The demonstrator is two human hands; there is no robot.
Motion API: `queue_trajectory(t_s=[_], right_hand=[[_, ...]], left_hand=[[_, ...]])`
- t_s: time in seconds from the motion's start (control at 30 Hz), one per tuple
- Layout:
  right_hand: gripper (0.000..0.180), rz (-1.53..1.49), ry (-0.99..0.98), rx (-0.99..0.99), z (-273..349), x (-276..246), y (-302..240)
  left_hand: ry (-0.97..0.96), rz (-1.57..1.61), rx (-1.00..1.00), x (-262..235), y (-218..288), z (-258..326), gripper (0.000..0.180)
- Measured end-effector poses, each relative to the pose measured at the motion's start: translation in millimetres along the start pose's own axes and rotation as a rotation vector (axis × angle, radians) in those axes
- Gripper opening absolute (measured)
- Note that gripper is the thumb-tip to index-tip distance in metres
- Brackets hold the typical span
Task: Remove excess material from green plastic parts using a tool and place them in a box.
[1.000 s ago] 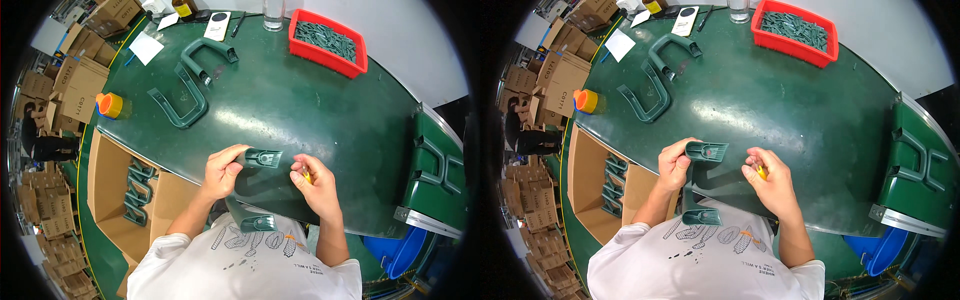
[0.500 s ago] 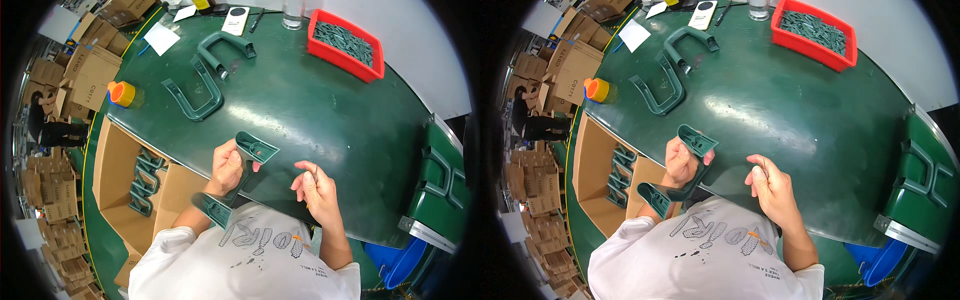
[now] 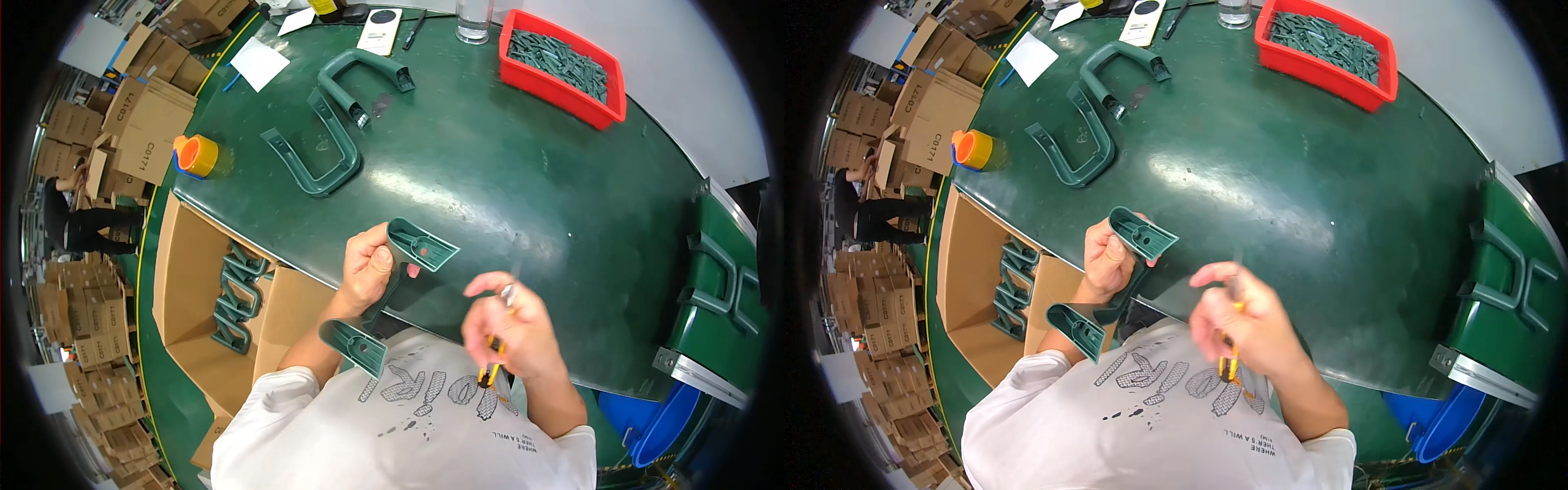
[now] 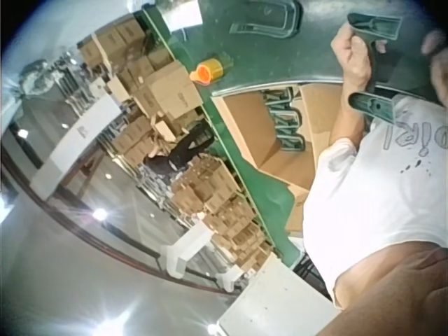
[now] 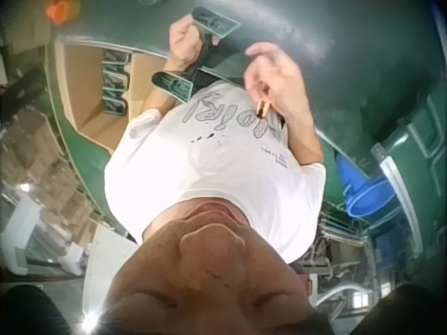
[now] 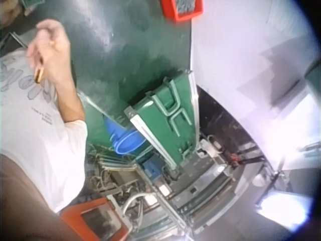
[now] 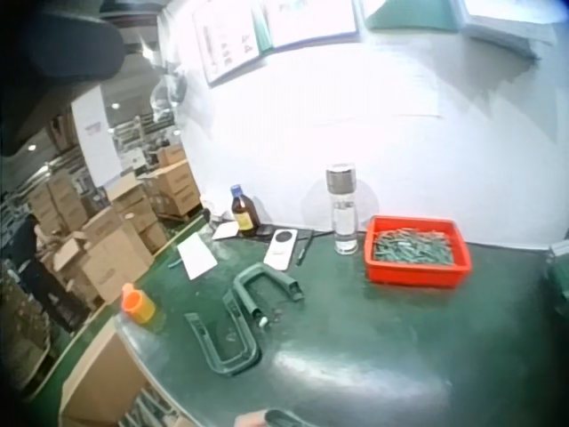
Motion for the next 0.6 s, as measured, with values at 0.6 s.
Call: queue_trajectory(t_s=[0.6], right_hand=[[0.031,0.403,-0.078,0.209,8.4,18.2,-8.7]], left_hand=[[-0.158,-0.320,0.015,1.6,7.1,2.7,0.053]])
Point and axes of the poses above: each hand's wrist, its own z-axis away from the middle knuckle, its own x-axis out of the palm, y = z × x, the point moved 6 cm from there along -z, towards the middle knuckle, and after that the axes turned 7 degrees about -y, right-handed, at the moved point
